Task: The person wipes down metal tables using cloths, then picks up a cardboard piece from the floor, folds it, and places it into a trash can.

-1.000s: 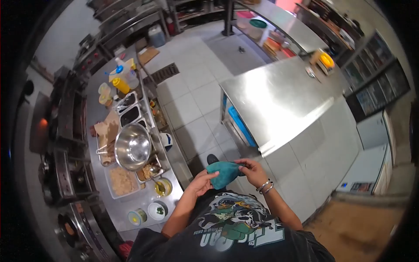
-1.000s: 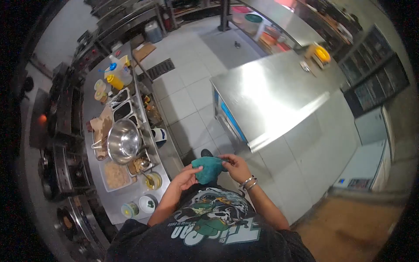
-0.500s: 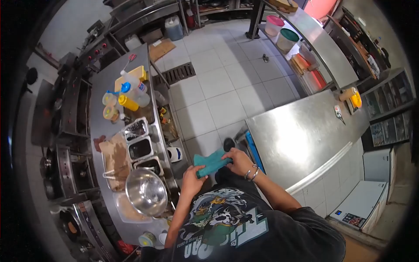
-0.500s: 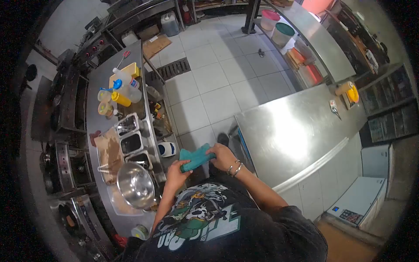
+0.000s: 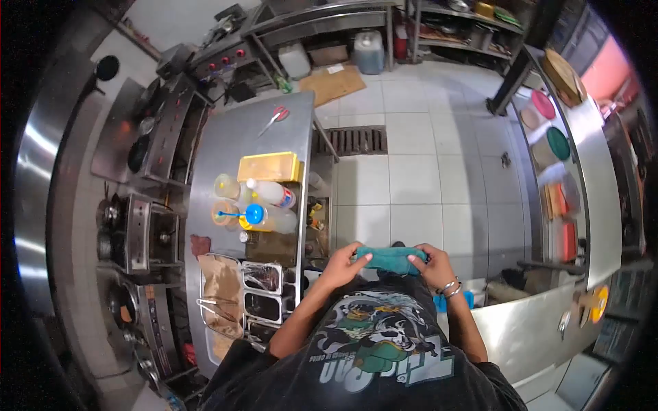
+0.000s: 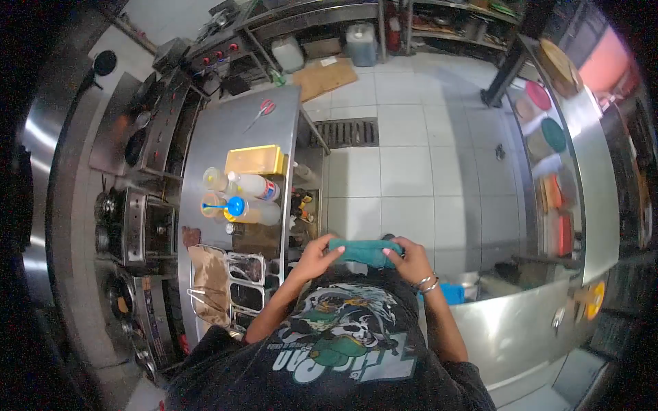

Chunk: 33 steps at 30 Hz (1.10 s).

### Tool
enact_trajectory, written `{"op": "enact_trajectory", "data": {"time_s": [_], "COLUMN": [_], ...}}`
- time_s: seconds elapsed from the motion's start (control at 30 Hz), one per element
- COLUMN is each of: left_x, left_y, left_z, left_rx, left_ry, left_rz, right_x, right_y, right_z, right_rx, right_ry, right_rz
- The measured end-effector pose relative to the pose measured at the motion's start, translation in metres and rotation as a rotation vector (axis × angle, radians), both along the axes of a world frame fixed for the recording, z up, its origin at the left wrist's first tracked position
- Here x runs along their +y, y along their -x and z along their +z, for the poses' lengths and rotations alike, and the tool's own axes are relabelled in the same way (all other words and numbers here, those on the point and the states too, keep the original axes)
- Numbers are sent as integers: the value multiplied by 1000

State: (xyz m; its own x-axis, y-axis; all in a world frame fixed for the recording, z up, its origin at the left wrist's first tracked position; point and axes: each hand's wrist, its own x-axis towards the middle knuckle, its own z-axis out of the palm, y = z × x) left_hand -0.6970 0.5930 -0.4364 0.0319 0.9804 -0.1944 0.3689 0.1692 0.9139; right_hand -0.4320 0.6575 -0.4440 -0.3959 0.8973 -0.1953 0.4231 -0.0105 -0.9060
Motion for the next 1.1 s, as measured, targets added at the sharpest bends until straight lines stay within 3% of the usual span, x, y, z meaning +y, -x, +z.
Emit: {"op": "enact_trajectory", "data": {"time_s": [0.07, 0.13, 0.2, 0.27, 0.33, 0.4, 0.47, 0.53, 0.6, 0.7, 0.77, 0.9, 0.97, 1.03, 1.1], "left_x": [46, 85, 127, 170, 216, 254, 284, 307, 320, 333, 348, 351, 347, 354, 366], "left_y": [3, 11, 23, 44, 74, 117, 177, 250, 304, 379, 412, 450, 455, 449, 432], "left_z": [8, -17, -22, -21, -14, -5, -45, -66, -16, -16, -24, -52, -73, -86, -96], "left_rx": [-77, -187, -398, -448, -502, -300, 279, 462, 649, 619, 836, 974, 1173, 1227, 1186], "left_ry": [10, -45, -83, -77, -82, -188, -183, -348, -185, -94, 17, 311, 487, 554, 629], "left_rz": [139, 219, 401, 551, 695, 869, 1123, 1271, 1331, 1413, 1514, 1657, 1636, 1626, 1584], "right_x": [53, 104, 152, 197, 243, 289, 333, 383, 429, 496, 534, 552, 541, 537, 539], "right_y": [8, 19, 30, 42, 51, 64, 77, 94, 118, 178, 256, 427, 503, 569, 609], "right_z": [7, 16, 17, 22, 13, 8, -6, -14, -16, -14, -7, -23, -72, -73, -116], "right_rx": [-105, 135, 80, 28, 25, -26, -24, -97, -170, -232, -269, -310, -282, -233, -193], "right_ry": [-35, 259, 177, -55, -71, -29, -36, 26, 26, -134, -364, -522, -723, -852, -911], "right_rz": [52, -8, 67, 100, 157, 157, 197, 217, 267, 442, 707, 1156, 1318, 1415, 1480]}}
